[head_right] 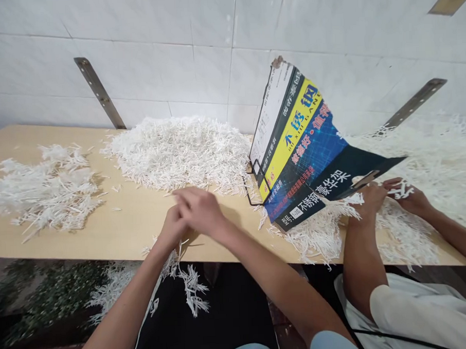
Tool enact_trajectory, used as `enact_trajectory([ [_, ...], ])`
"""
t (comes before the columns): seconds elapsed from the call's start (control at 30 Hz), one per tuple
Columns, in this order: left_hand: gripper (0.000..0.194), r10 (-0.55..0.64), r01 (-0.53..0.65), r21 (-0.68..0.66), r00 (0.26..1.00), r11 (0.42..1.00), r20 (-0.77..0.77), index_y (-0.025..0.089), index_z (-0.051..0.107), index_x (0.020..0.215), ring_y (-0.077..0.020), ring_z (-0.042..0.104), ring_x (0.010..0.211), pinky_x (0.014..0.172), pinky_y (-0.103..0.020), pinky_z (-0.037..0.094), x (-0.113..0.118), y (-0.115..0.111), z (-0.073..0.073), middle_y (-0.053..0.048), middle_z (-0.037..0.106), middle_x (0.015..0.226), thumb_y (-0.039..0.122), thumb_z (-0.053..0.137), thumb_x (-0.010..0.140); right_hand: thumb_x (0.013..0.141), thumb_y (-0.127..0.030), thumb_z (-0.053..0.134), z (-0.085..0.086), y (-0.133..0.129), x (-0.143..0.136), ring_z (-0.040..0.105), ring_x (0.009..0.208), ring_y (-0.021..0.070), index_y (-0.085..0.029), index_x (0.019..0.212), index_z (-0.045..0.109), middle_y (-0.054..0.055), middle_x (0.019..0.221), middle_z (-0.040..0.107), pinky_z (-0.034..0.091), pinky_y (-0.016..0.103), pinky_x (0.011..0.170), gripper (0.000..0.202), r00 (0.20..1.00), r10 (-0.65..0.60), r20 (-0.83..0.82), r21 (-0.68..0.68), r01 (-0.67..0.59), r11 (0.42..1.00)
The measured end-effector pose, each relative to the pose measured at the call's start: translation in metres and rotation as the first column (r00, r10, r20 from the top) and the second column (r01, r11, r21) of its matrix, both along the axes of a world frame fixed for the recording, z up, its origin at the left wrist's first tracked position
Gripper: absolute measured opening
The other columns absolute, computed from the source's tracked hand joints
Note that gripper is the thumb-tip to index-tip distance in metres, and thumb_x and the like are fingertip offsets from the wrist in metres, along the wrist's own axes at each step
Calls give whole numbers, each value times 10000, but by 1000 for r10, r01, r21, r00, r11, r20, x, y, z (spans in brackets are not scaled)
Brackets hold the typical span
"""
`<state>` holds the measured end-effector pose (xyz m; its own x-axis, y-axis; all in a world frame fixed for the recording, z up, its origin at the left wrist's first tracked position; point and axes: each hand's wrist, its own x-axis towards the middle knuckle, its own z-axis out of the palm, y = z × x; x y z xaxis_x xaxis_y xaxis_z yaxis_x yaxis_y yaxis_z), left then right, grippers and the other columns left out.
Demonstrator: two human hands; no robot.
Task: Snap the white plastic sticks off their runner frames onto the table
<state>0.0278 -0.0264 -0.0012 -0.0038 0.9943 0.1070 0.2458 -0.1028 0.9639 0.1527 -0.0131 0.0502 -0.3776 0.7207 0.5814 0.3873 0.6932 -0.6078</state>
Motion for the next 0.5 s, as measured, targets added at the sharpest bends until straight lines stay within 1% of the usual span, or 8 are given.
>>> enact_trajectory([
  [0.03, 383, -7, 8, -12, 1000, 1000, 19, 140, 724, 1197, -259, 720, 887, 779, -337, 548, -1, 0, 0, -89, 770, 899, 346, 642, 885, 1047, -255, 528, -6, 8, 15, 698, 1056, 240, -220, 1118, 759, 85, 1121, 765, 541, 394, 941, 245, 995, -98, -32, 4, 98, 995],
  [0.07, 437, -16, 17, -26, 999, 1000, 40, 151, 694, 1269, -250, 727, 895, 795, -331, 547, -1, 1, 1, -84, 774, 911, 329, 647, 873, 1043, -265, 535, -13, 15, 28, 691, 1042, 245, -214, 1101, 759, 93, 1094, 760, 536, 390, 921, 237, 989, -145, -36, -13, 145, 989],
  [0.1, 486, -26, 28, -43, 998, 999, 60, 162, 660, 1326, -241, 734, 896, 805, -326, 545, -1, 1, 1, -79, 777, 917, 324, 651, 868, 1038, -283, 550, -20, 20, 40, 683, 1030, 246, -211, 1091, 757, 94, 1082, 754, 529, 386, 914, 225, 987, -159, -32, -40, 158, 987],
  [0.17, 524, -41, 47, -69, 995, 996, 87, 173, 626, 1367, -227, 742, 878, 808, -317, 541, -1, 1, 1, -74, 784, 910, 339, 656, 870, 1028, -318, 579, -33, 25, 55, 675, 1006, 240, -210, 1108, 754, 91, 1077, 737, 518, 384, 914, 221, 990, -140, -8, -129, 138, 982],
  [0.23, 507, -51, 57, -67, 996, 996, 77, 176, 636, 1345, -221, 744, 858, 798, -305, 531, -1, 0, 1, -71, 789, 897, 369, 666, 877, 1012, -363, 620, -43, 26, 61, 676, 1022, 233, -216, 1150, 755, 85, 1077, 719, 513, 380, 933, 243, 997, -77, -2, -227, 75, 971],
  [0.33, 512, -61, 64, -53, 997, 997, 47, 178, 659, 1314, -226, 743, 848, 760, -291, 516, -1, -1, 1, -79, 797, 904, 458, 682, 885, 943, -431, 725, -50, 27, 61, 681, 1038, 230, -233, 1168, 768, 80, 1090, 705, 520, 363, 922, 303, 1000, -14, -23, -328, 5, 945],
  [0.43, 494, -42, 41, -56, 999, 998, -12, 168, 718, 1219, -231, 729, 839, 717, -282, 492, -1, -1, 1, -90, 799, 918, 521, 686, 874, 902, -378, 769, -54, 28, 58, 684, 907, 206, -218, 1044, 795, 68, 1011, 725, 521, 333, 836, 215, 998, -47, -30, -361, 33, 932],
  [0.5, 410, -40, 36, -45, 996, 998, -85, 164, 769, 1069, -212, 699, 800, 703, -275, 465, 0, -1, 1, -75, 786, 871, 513, 667, 881, 917, -312, 733, -57, 30, 58, 674, 799, 184, -202, 955, 791, 52, 897, 738, 514, 313, 776, 130, 995, -82, -64, -381, 51, 923],
])
